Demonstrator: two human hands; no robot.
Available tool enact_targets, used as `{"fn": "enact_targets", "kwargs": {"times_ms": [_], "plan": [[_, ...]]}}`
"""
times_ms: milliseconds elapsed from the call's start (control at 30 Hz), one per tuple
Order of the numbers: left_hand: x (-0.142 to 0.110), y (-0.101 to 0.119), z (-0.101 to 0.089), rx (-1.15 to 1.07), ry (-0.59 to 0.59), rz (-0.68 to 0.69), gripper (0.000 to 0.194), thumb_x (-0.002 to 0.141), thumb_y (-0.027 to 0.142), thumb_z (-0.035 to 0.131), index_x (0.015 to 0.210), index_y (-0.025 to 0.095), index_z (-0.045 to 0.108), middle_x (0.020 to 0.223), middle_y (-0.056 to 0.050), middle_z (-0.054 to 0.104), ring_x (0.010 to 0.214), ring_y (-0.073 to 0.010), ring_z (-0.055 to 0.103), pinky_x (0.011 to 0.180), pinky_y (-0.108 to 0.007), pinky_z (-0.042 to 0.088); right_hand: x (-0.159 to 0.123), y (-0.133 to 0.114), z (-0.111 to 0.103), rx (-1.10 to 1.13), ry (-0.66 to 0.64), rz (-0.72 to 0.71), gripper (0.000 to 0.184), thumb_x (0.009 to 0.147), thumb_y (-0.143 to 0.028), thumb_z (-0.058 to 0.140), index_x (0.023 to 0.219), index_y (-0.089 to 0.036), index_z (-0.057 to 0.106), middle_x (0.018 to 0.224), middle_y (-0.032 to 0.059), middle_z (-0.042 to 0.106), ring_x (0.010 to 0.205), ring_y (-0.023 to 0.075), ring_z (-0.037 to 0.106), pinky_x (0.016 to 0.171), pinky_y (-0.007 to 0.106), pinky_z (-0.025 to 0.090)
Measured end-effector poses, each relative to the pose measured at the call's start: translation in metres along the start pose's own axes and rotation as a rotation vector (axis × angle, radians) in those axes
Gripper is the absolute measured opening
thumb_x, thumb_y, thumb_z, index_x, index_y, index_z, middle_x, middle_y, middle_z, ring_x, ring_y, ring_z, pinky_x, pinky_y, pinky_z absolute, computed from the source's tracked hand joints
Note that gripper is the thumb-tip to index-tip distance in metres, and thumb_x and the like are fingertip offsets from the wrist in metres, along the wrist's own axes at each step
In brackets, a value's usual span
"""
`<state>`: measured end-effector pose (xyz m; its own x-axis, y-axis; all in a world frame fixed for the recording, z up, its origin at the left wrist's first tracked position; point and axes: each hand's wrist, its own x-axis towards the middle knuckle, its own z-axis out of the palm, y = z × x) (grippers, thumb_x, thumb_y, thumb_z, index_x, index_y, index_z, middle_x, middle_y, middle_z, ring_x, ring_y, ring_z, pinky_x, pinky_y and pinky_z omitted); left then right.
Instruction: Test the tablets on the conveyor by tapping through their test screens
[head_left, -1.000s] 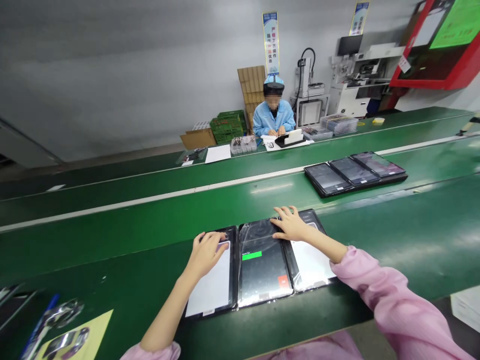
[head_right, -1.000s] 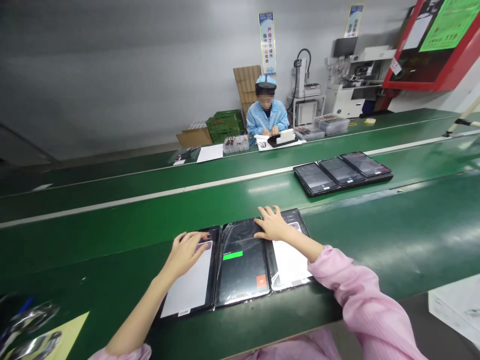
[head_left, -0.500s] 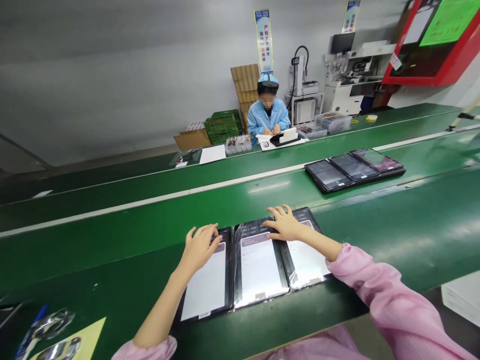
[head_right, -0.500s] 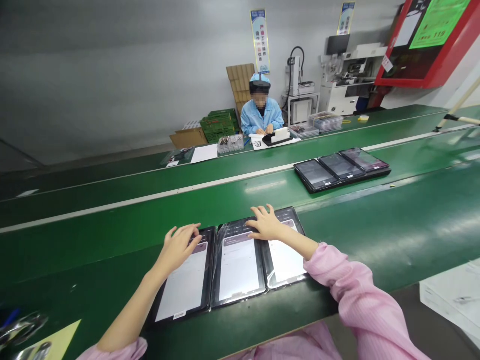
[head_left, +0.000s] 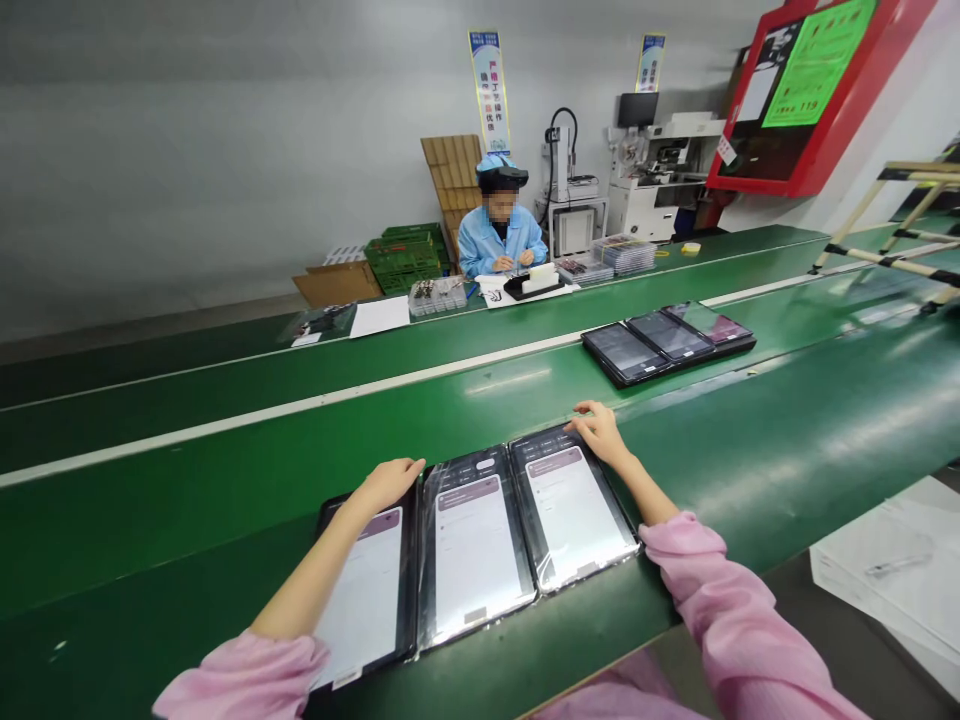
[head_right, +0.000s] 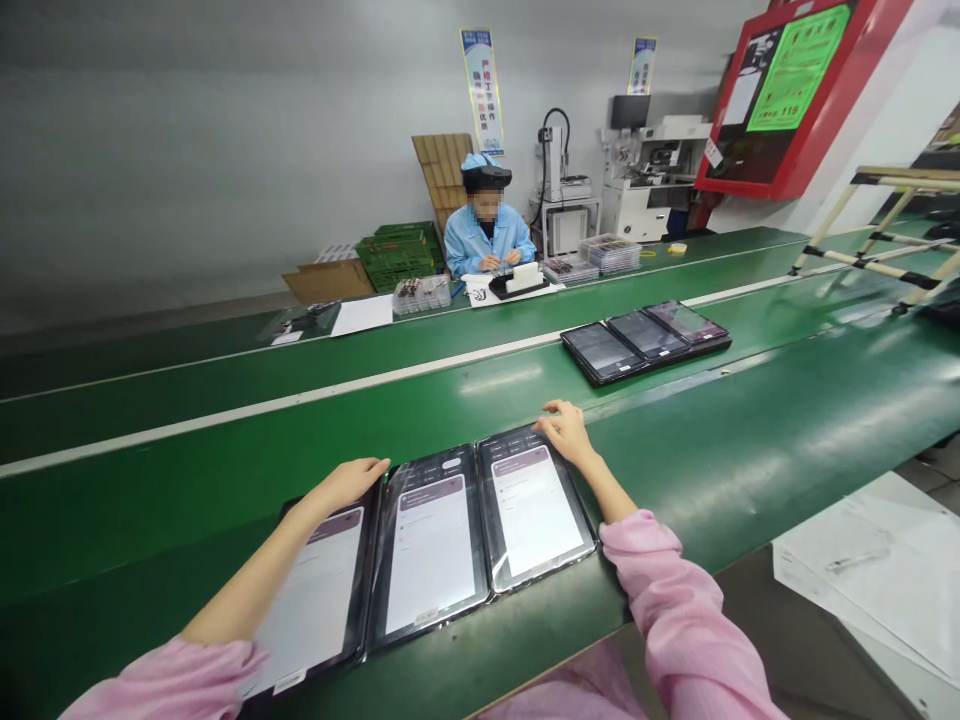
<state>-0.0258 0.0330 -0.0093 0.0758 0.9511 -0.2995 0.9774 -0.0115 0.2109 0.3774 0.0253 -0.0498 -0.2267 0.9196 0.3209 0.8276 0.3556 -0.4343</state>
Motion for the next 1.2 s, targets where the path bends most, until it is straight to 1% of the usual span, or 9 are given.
{"fn": "enact_targets", "kwargs": {"times_ms": [100, 200, 333, 433, 567, 733, 833, 1000, 1200], "plan": [[0.008, 0.004, -0.001, 0.019, -0.007, -0.063, 0.055, 0.083, 0.053, 0.027, 0.063, 0.018, 0.064, 0.083, -0.022, 0.073, 0.088, -0.0381, 0.070, 0.082, -0.045, 0.053, -0.008, -0.001, 0.013, 0.045, 0.046, -0.044, 0.038, 0.097, -0.025, 0.042, 0.087, -0.026, 0.078, 0.118, 0.0083, 0.059, 0.112, 0.0245, 0.051, 0.100, 0.044, 0.032], [0.007, 0.003, -0.006, 0.026, -0.007, -0.104, 0.063, 0.086, 0.060, 0.020, 0.056, 0.021, 0.060, 0.075, -0.020, 0.072, 0.082, -0.0364, 0.070, 0.081, -0.043, 0.053, -0.009, 0.001, 0.016, 0.098, 0.101, -0.067, 0.038, 0.096, -0.028, 0.041, 0.090, -0.027, 0.078, 0.121, 0.0084, 0.057, 0.112, 0.0264, 0.050, 0.102, 0.046, 0.030], [0.003, 0.003, -0.015, 0.036, -0.017, -0.147, 0.071, 0.088, 0.060, 0.011, 0.062, 0.020, 0.064, 0.086, -0.018, 0.074, 0.090, -0.0333, 0.071, 0.086, -0.039, 0.052, 0.003, 0.012, 0.015, 0.342, 0.182, 0.044, 0.045, 0.097, -0.038, 0.034, 0.093, -0.022, 0.076, 0.114, 0.0106, 0.058, 0.109, 0.0271, 0.051, 0.102, 0.045, 0.033], [0.004, 0.012, -0.017, 0.058, -0.044, -0.179, 0.070, 0.089, 0.057, 0.013, 0.063, 0.019, 0.066, 0.095, -0.020, 0.074, 0.097, -0.0350, 0.069, 0.091, -0.042, 0.050, 0.022, 0.019, 0.023, 0.471, 0.157, 0.148, 0.060, 0.099, -0.041, 0.019, 0.089, -0.018, 0.074, 0.100, 0.0118, 0.061, 0.099, 0.0258, 0.055, 0.095, 0.040, 0.041], [0.007, 0.052, -0.008, 0.151, -0.034, -0.184, 0.070, 0.087, 0.060, 0.020, 0.072, 0.013, 0.070, 0.097, -0.028, 0.071, 0.096, -0.0458, 0.067, 0.088, -0.061, 0.046, 0.045, 0.025, 0.039, 0.529, 0.087, 0.266, 0.078, 0.100, -0.043, -0.002, 0.093, -0.013, 0.070, 0.093, 0.0139, 0.064, 0.088, 0.0241, 0.058, 0.082, 0.035, 0.047], [0.020, 0.125, 0.010, 0.105, -0.060, 0.093, 0.065, 0.092, 0.056, 0.018, 0.085, 0.017, 0.069, 0.101, -0.018, 0.073, 0.098, -0.0321, 0.068, 0.086, -0.040, 0.050, 0.057, 0.026, 0.042, 0.617, -0.130, 0.271, 0.070, 0.101, -0.055, 0.017, 0.089, -0.012, 0.071, 0.081, 0.0091, 0.065, 0.075, 0.0190, 0.060, 0.072, 0.027, 0.047], [0.026, 0.150, 0.017, 0.106, -0.069, 0.143, 0.062, 0.091, 0.057, 0.022, 0.076, 0.017, 0.067, 0.094, -0.019, 0.073, 0.094, -0.0317, 0.069, 0.083, -0.037, 0.050, 0.058, 0.024, 0.035, 0.638, -0.274, 0.231, 0.053, 0.098, -0.052, 0.040, 0.082, -0.014, 0.072, 0.074, 0.0050, 0.065, 0.072, 0.0178, 0.059, 0.072, 0.026, 0.045], [0.016, 0.148, 0.014, 0.038, -0.014, 0.180, 0.057, 0.092, 0.051, 0.020, 0.066, 0.020, 0.059, 0.081, -0.015, 0.072, 0.084, -0.0308, 0.069, 0.078, -0.038, 0.050, 0.059, 0.022, 0.022, 0.573, -0.398, 0.204, 0.031, 0.089, -0.038, 0.057, 0.071, -0.015, 0.069, 0.065, 0.0003, 0.059, 0.070, 0.0169, 0.055, 0.069, 0.025, 0.040], [0.010, 0.130, 0.019, -0.138, 0.051, 0.216, 0.061, 0.091, 0.057, 0.018, 0.068, 0.022, 0.062, 0.080, -0.011, 0.072, 0.089, -0.0308, 0.069, 0.082, -0.038, 0.051, 0.060, 0.019, 0.017, 0.536, -0.475, 0.225, 0.040, 0.086, -0.039, 0.061, 0.053, -0.017, 0.054, 0.053, -0.0029, 0.045, 0.064, 0.0151, 0.047, 0.062, 0.025, 0.034]]}}
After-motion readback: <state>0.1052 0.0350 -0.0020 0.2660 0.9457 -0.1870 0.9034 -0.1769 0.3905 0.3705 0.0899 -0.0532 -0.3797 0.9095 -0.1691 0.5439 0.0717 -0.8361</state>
